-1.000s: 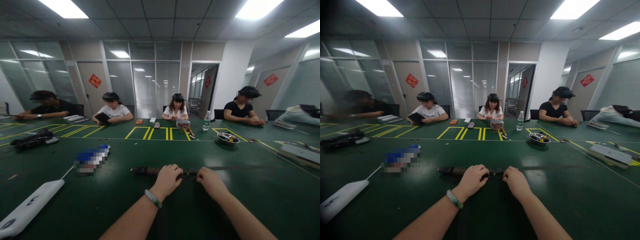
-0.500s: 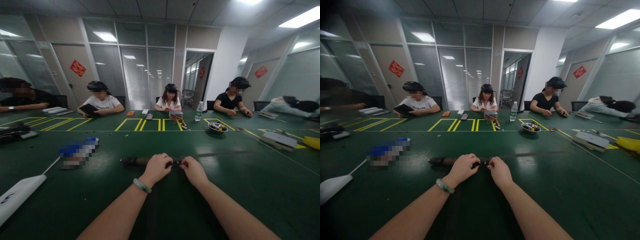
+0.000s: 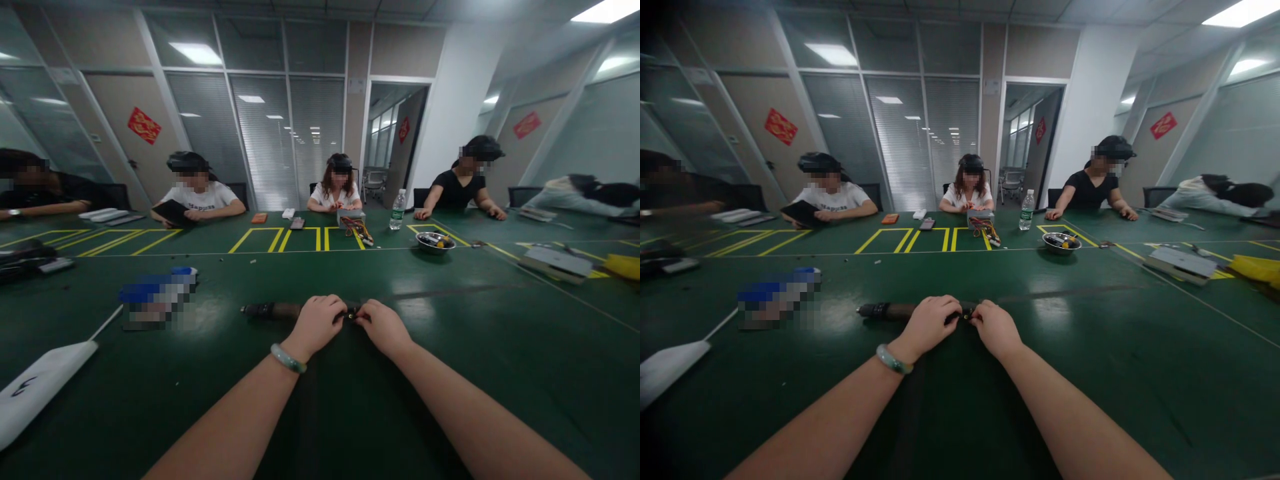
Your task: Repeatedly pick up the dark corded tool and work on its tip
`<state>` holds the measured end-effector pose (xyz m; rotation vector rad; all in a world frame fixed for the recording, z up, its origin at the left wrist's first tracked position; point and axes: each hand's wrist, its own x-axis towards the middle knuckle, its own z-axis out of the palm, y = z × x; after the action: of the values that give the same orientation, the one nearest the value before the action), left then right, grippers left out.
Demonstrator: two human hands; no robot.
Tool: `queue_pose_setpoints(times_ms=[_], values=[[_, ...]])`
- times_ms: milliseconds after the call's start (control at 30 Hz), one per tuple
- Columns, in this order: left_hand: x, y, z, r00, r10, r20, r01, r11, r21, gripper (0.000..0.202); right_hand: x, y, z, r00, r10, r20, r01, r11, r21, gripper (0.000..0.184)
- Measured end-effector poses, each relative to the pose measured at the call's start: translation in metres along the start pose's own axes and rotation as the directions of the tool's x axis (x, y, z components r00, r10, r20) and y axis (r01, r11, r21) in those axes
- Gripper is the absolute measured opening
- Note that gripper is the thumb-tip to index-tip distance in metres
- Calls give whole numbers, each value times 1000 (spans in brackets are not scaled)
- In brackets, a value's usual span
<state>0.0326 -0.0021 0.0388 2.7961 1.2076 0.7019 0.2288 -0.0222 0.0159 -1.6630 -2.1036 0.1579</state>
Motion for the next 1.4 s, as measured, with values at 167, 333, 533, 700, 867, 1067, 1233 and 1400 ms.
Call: queue_pose_setpoints(times_ms=[167, 333, 533, 700, 867, 1067, 1233, 1400], values=[[-2, -3, 3, 1000, -1, -11, 1, 999, -37, 13, 0, 0, -3, 1000, -7, -4, 7, 1000, -9, 8], [-2, -4, 6, 1000, -22, -13, 21, 998, -59, 13, 2, -2, -1, 999, -35, 4, 35, 999, 1, 7], [-1, -10, 10, 999, 7, -33, -9, 998, -69, 11, 6, 2, 5, 994, -105, -42, 107, 993, 41, 5], [-1, -12, 11, 998, 24, -51, -28, 996, -82, 11, 7, 3, 4, 991, -111, -71, 116, 991, 60, 5], [0, -13, 10, 998, 34, -59, -40, 994, -99, 13, 5, 3, 5, 991, -121, -64, 123, 992, 23, 5], [-1, -13, 9, 999, 25, -42, -29, 995, -96, 16, 2, 1, 0, 991, -113, -70, 116, 992, 39, 6], [0, -13, 11, 999, 23, -48, -27, 996, -90, 15, 3, 2, 3, 994, -72, -82, 81, 990, 112, 4], [1, -13, 13, 998, 28, -60, -32, 997, -76, 14, 5, 5, 10, 997, -19, -81, 34, 982, 186, 5]])
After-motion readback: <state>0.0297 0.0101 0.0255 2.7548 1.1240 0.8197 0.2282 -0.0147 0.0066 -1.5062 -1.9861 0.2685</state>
